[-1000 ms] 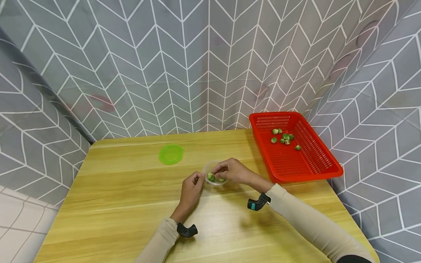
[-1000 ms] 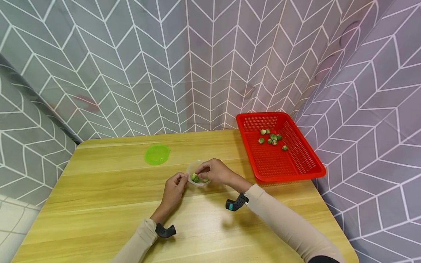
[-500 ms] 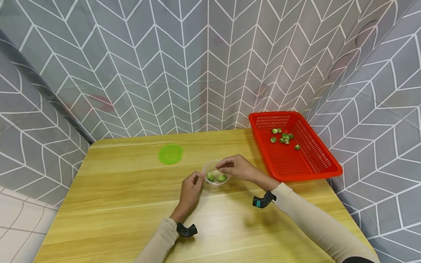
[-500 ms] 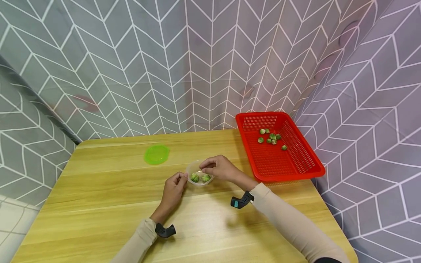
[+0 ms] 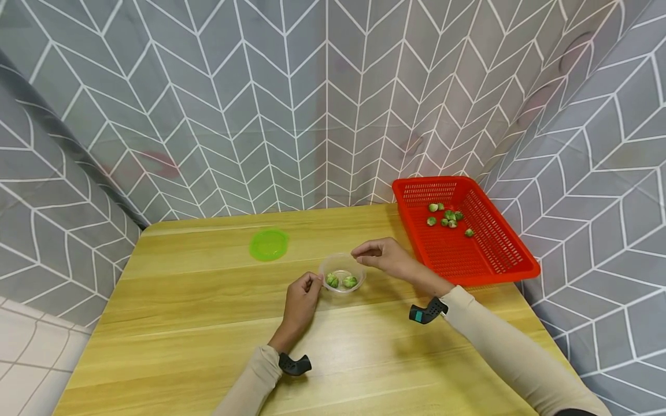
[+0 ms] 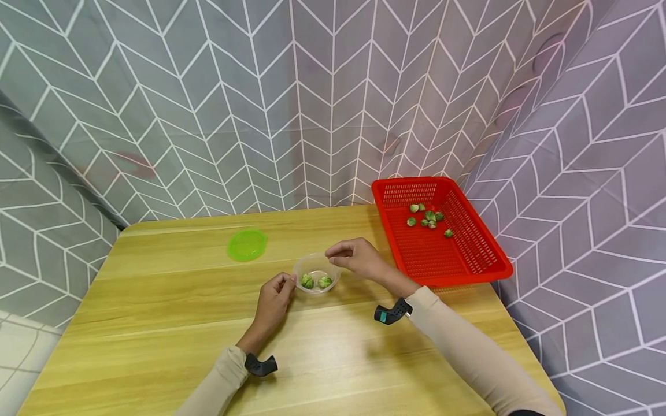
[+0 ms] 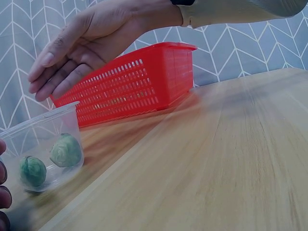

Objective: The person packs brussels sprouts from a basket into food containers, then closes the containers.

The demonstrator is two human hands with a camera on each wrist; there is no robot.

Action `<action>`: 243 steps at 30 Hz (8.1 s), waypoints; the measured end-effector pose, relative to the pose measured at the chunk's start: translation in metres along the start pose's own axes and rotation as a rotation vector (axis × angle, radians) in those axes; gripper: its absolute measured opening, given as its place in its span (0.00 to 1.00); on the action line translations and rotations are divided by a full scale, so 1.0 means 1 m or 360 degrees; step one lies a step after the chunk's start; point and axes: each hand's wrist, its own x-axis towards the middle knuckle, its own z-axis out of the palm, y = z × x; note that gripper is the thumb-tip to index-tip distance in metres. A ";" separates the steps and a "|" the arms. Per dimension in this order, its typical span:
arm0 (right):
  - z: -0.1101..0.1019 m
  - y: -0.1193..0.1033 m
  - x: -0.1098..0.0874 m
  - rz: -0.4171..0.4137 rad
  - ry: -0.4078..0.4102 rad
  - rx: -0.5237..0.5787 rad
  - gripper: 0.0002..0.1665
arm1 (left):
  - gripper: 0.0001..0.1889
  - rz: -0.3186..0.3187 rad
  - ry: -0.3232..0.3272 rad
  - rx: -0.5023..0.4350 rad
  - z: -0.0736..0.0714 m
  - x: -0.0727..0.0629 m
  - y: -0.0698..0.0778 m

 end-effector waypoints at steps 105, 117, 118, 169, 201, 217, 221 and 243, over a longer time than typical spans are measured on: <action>-0.201 0.135 0.004 0.0577 0.0836 -0.0574 0.27 | 0.13 -0.0073 -0.0042 -0.0063 -0.003 0.002 0.002; -0.202 0.140 0.003 0.0584 0.0737 -0.0518 0.27 | 0.13 -0.0024 -0.0052 -0.0025 -0.005 0.001 0.006; -0.202 0.140 0.003 0.0576 0.0733 -0.0529 0.27 | 0.13 -0.0024 -0.0051 -0.0026 -0.005 0.001 0.005; -0.197 0.143 0.015 0.0550 0.0675 -0.0843 0.21 | 0.13 -0.0023 -0.0054 -0.0025 -0.004 0.002 0.002; -0.191 0.127 0.014 0.0460 0.0749 -0.0435 0.19 | 0.13 -0.0034 -0.0035 -0.0054 -0.003 0.001 0.001; -0.177 0.106 0.005 0.0424 0.0701 -0.0341 0.20 | 0.12 -0.0012 -0.0034 -0.0018 -0.003 0.001 0.003; -0.175 0.103 0.003 0.0411 0.0686 -0.0325 0.20 | 0.13 -0.0035 -0.0030 -0.0015 -0.003 0.001 0.002; -0.157 0.066 -0.007 0.0226 0.0660 0.0061 0.26 | 0.14 -0.0039 -0.0039 -0.0028 -0.004 0.001 0.000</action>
